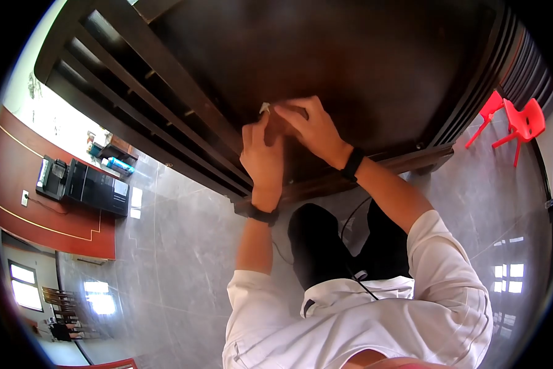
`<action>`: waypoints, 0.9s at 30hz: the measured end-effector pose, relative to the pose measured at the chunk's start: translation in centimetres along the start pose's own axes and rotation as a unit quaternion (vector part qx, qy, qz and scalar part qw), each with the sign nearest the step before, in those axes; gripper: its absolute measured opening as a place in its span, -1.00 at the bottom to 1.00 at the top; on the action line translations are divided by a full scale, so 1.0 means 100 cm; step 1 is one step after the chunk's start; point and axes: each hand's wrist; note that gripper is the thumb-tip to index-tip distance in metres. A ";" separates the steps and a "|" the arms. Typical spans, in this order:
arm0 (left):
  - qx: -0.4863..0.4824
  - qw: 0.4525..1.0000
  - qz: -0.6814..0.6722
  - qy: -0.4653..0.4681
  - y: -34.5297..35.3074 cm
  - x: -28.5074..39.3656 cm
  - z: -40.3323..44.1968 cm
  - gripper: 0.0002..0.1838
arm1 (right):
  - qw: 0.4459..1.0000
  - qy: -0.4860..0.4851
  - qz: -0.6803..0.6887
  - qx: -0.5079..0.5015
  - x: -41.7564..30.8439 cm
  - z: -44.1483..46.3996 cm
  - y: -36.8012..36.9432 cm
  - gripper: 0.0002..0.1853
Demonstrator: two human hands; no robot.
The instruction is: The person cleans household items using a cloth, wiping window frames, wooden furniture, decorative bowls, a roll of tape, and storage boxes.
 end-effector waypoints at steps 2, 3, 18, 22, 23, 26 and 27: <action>-0.013 1.000 0.011 -0.010 0.000 -0.002 -0.009 -0.55 | 1.000 0.011 -0.010 -0.017 0.005 -0.012 0.003 -0.41; -0.017 1.000 0.016 -0.010 -0.003 -0.001 -0.009 -0.56 | 1.000 0.010 -0.020 -0.022 0.000 -0.011 0.000 -0.46; -0.038 0.992 -0.039 0.111 0.036 0.082 0.051 -0.56 | 0.976 0.010 -0.147 0.161 0.023 0.000 -0.090 -0.35; -0.042 0.992 -0.034 0.113 0.054 0.067 0.031 -0.53 | 0.985 0.051 -0.094 0.135 0.034 -0.031 -0.075 -0.33; -0.044 0.993 -0.041 0.104 0.055 0.064 0.026 -0.52 | 0.986 0.056 -0.091 0.130 0.035 -0.035 -0.069 -0.33; -0.041 0.994 -0.053 0.081 0.055 0.053 0.011 -0.51 | 0.991 0.058 -0.074 0.099 0.027 -0.043 -0.059 -0.36; -0.037 0.995 -0.054 0.076 0.054 0.049 0.008 -0.51 | 0.992 0.055 -0.068 0.089 0.026 -0.045 -0.056 -0.37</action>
Point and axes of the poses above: each hand's wrist, its own z-axis towards the middle knuckle, its own y-axis out of the palm, x = y × z, and after that the axes turned 9 degrees about -x, right-handed
